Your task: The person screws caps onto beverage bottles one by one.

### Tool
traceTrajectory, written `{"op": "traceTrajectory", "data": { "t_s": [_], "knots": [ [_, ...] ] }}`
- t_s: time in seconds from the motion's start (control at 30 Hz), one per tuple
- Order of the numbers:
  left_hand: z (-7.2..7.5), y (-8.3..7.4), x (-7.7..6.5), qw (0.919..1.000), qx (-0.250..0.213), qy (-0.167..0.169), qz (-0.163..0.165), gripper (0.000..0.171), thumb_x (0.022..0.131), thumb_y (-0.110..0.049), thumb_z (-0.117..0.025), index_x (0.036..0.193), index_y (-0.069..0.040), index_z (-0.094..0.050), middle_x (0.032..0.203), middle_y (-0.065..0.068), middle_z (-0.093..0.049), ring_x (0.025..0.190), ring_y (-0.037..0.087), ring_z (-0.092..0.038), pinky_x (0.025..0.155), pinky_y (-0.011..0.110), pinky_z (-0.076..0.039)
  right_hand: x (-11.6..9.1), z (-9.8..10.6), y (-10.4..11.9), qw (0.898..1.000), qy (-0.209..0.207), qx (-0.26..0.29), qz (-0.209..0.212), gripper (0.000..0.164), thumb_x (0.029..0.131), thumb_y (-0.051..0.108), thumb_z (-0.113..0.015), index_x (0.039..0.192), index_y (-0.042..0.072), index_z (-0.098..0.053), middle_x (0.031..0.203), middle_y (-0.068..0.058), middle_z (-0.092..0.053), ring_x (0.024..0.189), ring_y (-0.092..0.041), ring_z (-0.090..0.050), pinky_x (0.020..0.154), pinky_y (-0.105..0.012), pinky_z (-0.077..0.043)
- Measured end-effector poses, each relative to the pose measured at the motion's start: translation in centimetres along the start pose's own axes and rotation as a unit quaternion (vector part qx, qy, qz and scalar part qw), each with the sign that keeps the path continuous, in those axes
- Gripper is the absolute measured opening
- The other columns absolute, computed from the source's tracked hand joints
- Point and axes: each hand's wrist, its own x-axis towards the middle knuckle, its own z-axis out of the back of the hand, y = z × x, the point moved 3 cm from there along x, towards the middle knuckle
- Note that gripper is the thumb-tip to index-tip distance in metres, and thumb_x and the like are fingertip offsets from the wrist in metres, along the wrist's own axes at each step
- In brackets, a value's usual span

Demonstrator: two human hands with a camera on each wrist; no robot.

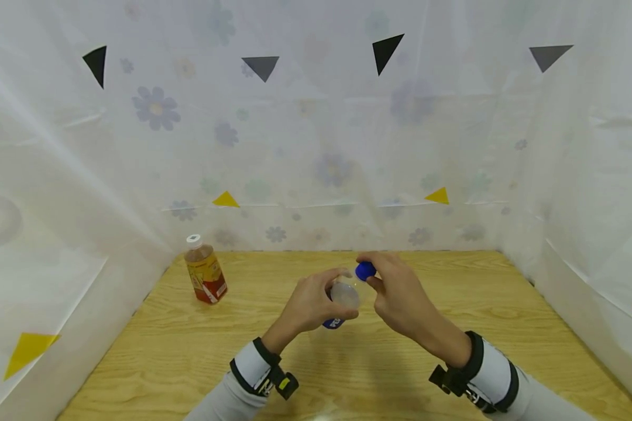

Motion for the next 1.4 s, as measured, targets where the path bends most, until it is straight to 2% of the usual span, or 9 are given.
{"op": "traceTrajectory", "data": {
  "t_s": [0.37, 0.67, 1.1, 1.4],
  "knots": [
    [-0.12, 0.07, 0.05, 1.0, 0.006, -0.003, -0.003, 0.07, 0.078, -0.041, -0.088, 0.139, -0.02, -0.061, 0.112, 0.007, -0.074, 0.094, 0.019, -0.071, 0.071, 0.031, -0.057, 0.03, 0.1, -0.14, 1.0, -0.001, 0.003, 0.001, 0.039, 0.086, -0.019, -0.059, 0.119, 0.001, -0.063, 0.118, -0.019, -0.065, 0.107, -0.035, -0.064, 0.085, -0.049, -0.057],
    [-0.22, 0.16, -0.05, 0.9996, 0.008, -0.025, -0.011, 0.07, 0.076, -0.039, -0.089, 0.138, -0.02, -0.062, 0.114, 0.008, -0.074, 0.096, 0.02, -0.072, 0.072, 0.03, -0.058, 0.38, -0.03, -0.14, 1.0, -0.009, -0.006, 0.0, 0.042, 0.081, -0.02, -0.058, 0.115, 0.003, -0.063, 0.112, -0.016, -0.066, 0.101, -0.032, -0.064, 0.082, -0.048, -0.057],
    [-0.67, -0.01, -0.14, 0.9982, 0.015, -0.052, -0.027, 0.069, 0.075, -0.039, -0.091, 0.135, -0.018, -0.065, 0.109, 0.009, -0.076, 0.092, 0.019, -0.073, 0.069, 0.026, -0.057, 0.38, -0.07, -0.01, 0.999, -0.019, -0.045, -0.012, 0.029, 0.086, -0.011, -0.066, 0.112, 0.001, -0.062, 0.108, -0.017, -0.066, 0.098, -0.033, -0.064, 0.082, -0.049, -0.056],
    [-0.78, -0.1, -0.26, 0.9975, 0.021, -0.061, -0.029, 0.068, 0.075, -0.039, -0.091, 0.134, -0.019, -0.066, 0.11, 0.009, -0.076, 0.093, 0.021, -0.073, 0.069, 0.026, -0.057, 0.33, -0.14, -0.13, 0.998, -0.031, -0.046, -0.011, 0.022, 0.088, -0.007, -0.068, 0.108, 0.002, -0.062, 0.103, -0.016, -0.066, 0.095, -0.032, -0.063, 0.079, -0.048, -0.055]
  ]
}}
